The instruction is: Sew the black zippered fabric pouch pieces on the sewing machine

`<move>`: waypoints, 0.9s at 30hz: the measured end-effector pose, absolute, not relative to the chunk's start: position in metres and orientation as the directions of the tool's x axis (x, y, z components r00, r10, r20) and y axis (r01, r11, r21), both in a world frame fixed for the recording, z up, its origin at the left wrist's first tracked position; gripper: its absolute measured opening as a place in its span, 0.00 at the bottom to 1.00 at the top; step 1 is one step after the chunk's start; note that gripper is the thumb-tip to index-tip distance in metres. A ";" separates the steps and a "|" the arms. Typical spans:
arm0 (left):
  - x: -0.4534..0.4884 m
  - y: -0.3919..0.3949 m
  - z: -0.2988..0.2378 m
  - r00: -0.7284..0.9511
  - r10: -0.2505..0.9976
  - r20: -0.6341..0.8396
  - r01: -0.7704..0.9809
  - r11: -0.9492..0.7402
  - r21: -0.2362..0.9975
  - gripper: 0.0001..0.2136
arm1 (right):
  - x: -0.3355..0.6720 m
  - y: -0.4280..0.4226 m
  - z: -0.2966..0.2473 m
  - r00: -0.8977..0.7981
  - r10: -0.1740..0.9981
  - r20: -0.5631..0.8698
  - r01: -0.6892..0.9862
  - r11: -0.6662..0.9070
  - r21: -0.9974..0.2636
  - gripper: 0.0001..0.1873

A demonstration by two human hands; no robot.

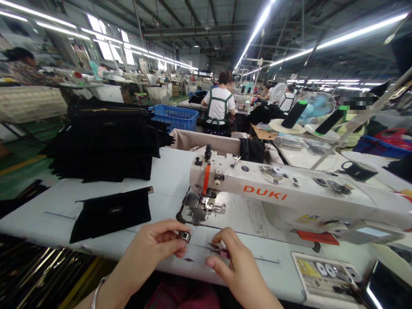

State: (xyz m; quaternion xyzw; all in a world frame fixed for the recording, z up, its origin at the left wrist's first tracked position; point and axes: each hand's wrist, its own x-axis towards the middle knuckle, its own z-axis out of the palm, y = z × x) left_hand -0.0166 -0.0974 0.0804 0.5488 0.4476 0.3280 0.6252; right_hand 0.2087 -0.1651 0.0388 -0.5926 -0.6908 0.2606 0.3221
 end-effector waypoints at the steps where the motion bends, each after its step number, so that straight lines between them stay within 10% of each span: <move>1: -0.017 -0.098 0.081 0.407 0.896 -0.176 0.082 0.156 0.984 0.11 | 0.204 -0.163 0.044 -0.104 0.981 0.164 0.561 0.194 -0.805 0.15; 3: -0.018 -0.100 0.081 0.450 0.884 -0.127 0.075 0.104 0.992 0.10 | 0.192 -0.160 0.052 -0.110 0.961 0.255 0.393 0.278 -0.876 0.25; 6: -0.018 -0.102 0.077 0.487 0.864 -0.125 0.092 0.092 0.992 0.09 | 0.178 -0.155 0.057 -0.041 0.944 0.327 0.286 0.325 -0.901 0.14; 21: -0.025 -0.134 0.031 0.749 0.638 -0.180 -0.037 0.311 0.950 0.18 | 0.182 -0.164 0.044 0.039 0.977 0.207 0.448 0.168 -0.878 0.06; 27: -0.024 -0.154 0.007 0.717 0.656 -0.236 -0.328 0.616 0.716 0.19 | 0.163 -0.181 0.005 -0.134 0.974 0.185 0.456 0.226 -0.861 0.07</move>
